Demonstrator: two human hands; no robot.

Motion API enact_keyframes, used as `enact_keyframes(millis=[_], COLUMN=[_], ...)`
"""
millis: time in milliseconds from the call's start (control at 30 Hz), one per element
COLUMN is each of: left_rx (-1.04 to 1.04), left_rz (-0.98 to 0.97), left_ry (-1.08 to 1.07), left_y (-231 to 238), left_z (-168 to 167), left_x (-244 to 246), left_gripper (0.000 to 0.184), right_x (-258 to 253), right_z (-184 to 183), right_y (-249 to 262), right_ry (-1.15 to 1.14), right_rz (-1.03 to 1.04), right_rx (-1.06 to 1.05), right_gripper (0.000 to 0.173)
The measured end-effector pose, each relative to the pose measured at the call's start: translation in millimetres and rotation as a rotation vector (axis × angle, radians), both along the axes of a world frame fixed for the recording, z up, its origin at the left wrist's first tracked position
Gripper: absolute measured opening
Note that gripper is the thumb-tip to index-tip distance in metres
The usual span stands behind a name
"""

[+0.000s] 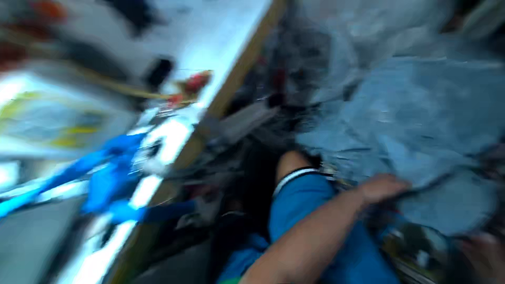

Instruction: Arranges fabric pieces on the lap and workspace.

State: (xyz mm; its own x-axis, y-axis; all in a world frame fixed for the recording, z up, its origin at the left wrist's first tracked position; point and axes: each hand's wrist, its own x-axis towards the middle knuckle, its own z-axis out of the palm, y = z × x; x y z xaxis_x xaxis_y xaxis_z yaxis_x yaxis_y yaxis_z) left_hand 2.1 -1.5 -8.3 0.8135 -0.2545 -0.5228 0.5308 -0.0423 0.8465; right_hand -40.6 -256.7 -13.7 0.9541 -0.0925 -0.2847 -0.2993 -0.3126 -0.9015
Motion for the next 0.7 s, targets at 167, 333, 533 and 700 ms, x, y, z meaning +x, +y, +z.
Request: enact_keyframes(millis=[167,333,533,700], left_rx=[0.108,0.077,0.046,0.02], left_rz=[-0.021,0.025,0.047,0.063], left_ry=[0.099,0.048,-0.016,-0.054], left_y=[-2,-2,-2,-1], left_z=[4,-2,-13,-13], left_x=[4,7,12,12], left_gripper=[0.048,0.043,0.037,0.035], right_x=[0,-3,-5,0], right_z=[14,17,14,9], right_y=[28,27,42,50], right_ry=[0.008,0.022,0.143,0.177], right_rz=[-0.265,-0.357,-0.206,-0.204], right_rx=[-0.006,0.004,-0.121,-0.172], right_gripper=[0.05,0.038,0.052,0.056])
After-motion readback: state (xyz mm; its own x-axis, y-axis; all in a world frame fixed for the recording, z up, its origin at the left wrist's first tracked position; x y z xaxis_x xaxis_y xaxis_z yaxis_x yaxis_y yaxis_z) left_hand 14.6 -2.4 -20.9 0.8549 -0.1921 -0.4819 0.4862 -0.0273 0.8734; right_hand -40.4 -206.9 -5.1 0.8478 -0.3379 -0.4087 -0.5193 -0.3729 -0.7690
